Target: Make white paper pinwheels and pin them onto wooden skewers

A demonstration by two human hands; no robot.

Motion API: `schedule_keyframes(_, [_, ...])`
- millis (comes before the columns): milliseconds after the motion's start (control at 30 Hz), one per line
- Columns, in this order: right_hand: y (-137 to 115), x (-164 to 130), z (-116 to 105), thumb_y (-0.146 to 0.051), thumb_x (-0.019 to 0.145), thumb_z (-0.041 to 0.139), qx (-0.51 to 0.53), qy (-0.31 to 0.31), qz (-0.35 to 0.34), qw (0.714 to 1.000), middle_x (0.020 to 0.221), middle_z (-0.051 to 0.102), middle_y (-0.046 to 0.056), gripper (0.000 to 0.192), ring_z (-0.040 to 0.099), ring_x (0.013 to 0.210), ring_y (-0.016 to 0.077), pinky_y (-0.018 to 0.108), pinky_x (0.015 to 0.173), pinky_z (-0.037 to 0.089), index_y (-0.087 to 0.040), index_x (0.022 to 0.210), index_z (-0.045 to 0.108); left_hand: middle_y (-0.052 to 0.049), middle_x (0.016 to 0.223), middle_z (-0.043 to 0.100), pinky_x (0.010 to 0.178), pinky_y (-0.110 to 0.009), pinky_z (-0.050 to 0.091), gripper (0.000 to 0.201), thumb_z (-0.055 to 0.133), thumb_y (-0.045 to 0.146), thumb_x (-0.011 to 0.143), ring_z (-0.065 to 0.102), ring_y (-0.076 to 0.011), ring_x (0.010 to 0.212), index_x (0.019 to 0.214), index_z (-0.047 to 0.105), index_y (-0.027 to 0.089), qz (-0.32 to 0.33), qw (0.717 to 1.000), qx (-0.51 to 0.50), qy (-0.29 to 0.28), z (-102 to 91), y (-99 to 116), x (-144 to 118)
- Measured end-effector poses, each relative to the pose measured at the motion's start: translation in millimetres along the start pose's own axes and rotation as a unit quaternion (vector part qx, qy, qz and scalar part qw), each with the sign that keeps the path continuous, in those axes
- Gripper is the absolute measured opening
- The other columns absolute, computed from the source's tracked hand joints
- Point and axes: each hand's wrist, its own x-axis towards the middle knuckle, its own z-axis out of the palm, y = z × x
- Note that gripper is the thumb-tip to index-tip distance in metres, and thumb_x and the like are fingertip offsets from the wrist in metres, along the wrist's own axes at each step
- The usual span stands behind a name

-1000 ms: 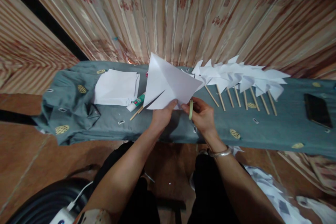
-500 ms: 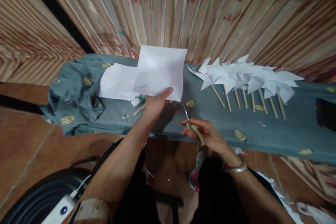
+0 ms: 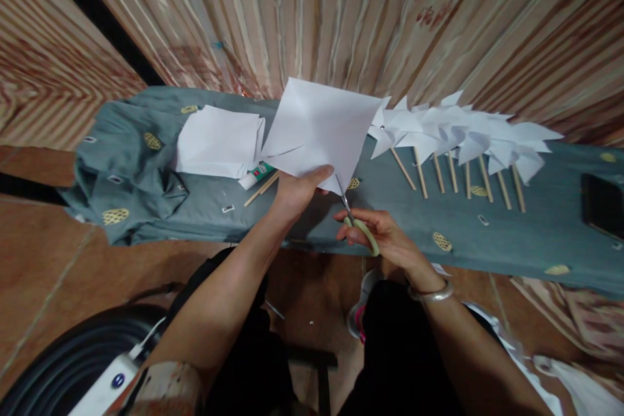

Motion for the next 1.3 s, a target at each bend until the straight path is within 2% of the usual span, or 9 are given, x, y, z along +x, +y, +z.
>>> schedule_keyframes(167, [-2.0, -1.4, -1.4, -0.063, 0.072, 0.072, -0.01, 0.007, 0.009, 1.0, 0.077, 0.065, 0.003, 0.058, 0.054, 0.064, 0.0115, 0.024, 0.056, 0.046, -0.016, 0.105, 0.069, -0.006, 0.076, 0.071, 0.049, -0.03, 0.052, 0.042, 0.079, 0.027, 0.059, 0.065, -0.0209, 0.061, 0.097, 0.067, 0.014, -0.003, 1.0, 0.02, 0.0, 2.3, 0.8, -3.0])
schedule_keyframes(300, [0.2, -1.8, -1.4, -0.063, 0.073, 0.071, -0.019, 0.02, -0.007, 1.0, 0.075, 0.066, 0.002, 0.056, 0.054, 0.061, 0.0123, 0.025, 0.054, 0.046, -0.017, 0.105, 0.07, -0.007, 0.08, 0.073, 0.05, -0.031, 0.055, 0.051, 0.078, 0.022, 0.06, 0.068, -0.0231, 0.065, 0.109, 0.065, 0.015, -0.004, 1.0, 0.004, 0.004, 4.7, 0.5, -4.7])
schedule_keyframes(400, [2.0, -1.9, -1.5, -0.063, 0.073, 0.071, -0.025, 0.027, -0.015, 0.999, 0.073, 0.066, 0.002, 0.055, 0.054, 0.061, 0.0128, 0.026, 0.054, 0.047, -0.018, 0.105, 0.07, -0.007, 0.081, 0.073, 0.051, -0.032, 0.056, 0.053, 0.078, 0.02, 0.06, 0.068, -0.0238, 0.066, 0.111, 0.065, 0.015, -0.01, 1.0, -0.001, 0.001, 5.3, 0.3, -5.4])
schedule_keyframes(633, [0.9, -3.9, -3.6, -0.061, 0.075, 0.071, -0.027, 0.022, -0.017, 0.999, 0.076, 0.067, 0.003, 0.054, 0.055, 0.064, 0.0132, 0.025, 0.056, 0.048, -0.018, 0.108, 0.07, -0.008, 0.081, 0.073, 0.052, -0.032, 0.056, 0.032, 0.076, 0.021, 0.063, 0.068, -0.0232, 0.067, 0.093, 0.068, 0.014, -0.01, 1.0, 0.005, -0.02, 4.4, 1.1, -5.6])
schedule_keyframes(867, [1.3, -3.4, -3.4, -0.06, 0.075, 0.072, -0.018, 0.022, -0.013, 1.0, 0.076, 0.066, 0.002, 0.054, 0.056, 0.064, 0.0132, 0.026, 0.058, 0.05, -0.017, 0.108, 0.07, -0.006, 0.072, 0.07, 0.047, -0.027, 0.052, 0.02, 0.076, 0.023, 0.061, 0.062, -0.0168, 0.056, 0.076, 0.065, 0.015, -0.012, 1.0, 0.008, -0.018, 4.9, 1.2, -5.6])
schedule_keyframes(1200, [1.3, -2.8, -3.7, -0.062, 0.073, 0.073, -0.02, 0.025, -0.016, 0.999, 0.075, 0.067, 0.002, 0.056, 0.057, 0.064, 0.0137, 0.027, 0.059, 0.051, -0.019, 0.108, 0.07, -0.003, 0.071, 0.068, 0.049, -0.028, 0.05, 0.031, 0.076, 0.019, 0.061, 0.062, -0.0175, 0.057, 0.091, 0.067, 0.017, -0.016, 1.0, -0.001, -0.01, 6.9, 1.7, -6.9])
schedule_keyframes(1300, [1.1, -2.8, -4.2, -0.063, 0.073, 0.072, -0.023, 0.022, -0.015, 0.999, 0.077, 0.067, 0.002, 0.057, 0.057, 0.065, 0.0139, 0.026, 0.06, 0.05, -0.019, 0.109, 0.07, -0.004, 0.072, 0.068, 0.05, -0.029, 0.05, 0.031, 0.076, 0.02, 0.061, 0.061, -0.0175, 0.058, 0.09, 0.066, 0.017, -0.022, 1.0, 0.001, -0.012, 6.7, 2.0, -6.8])
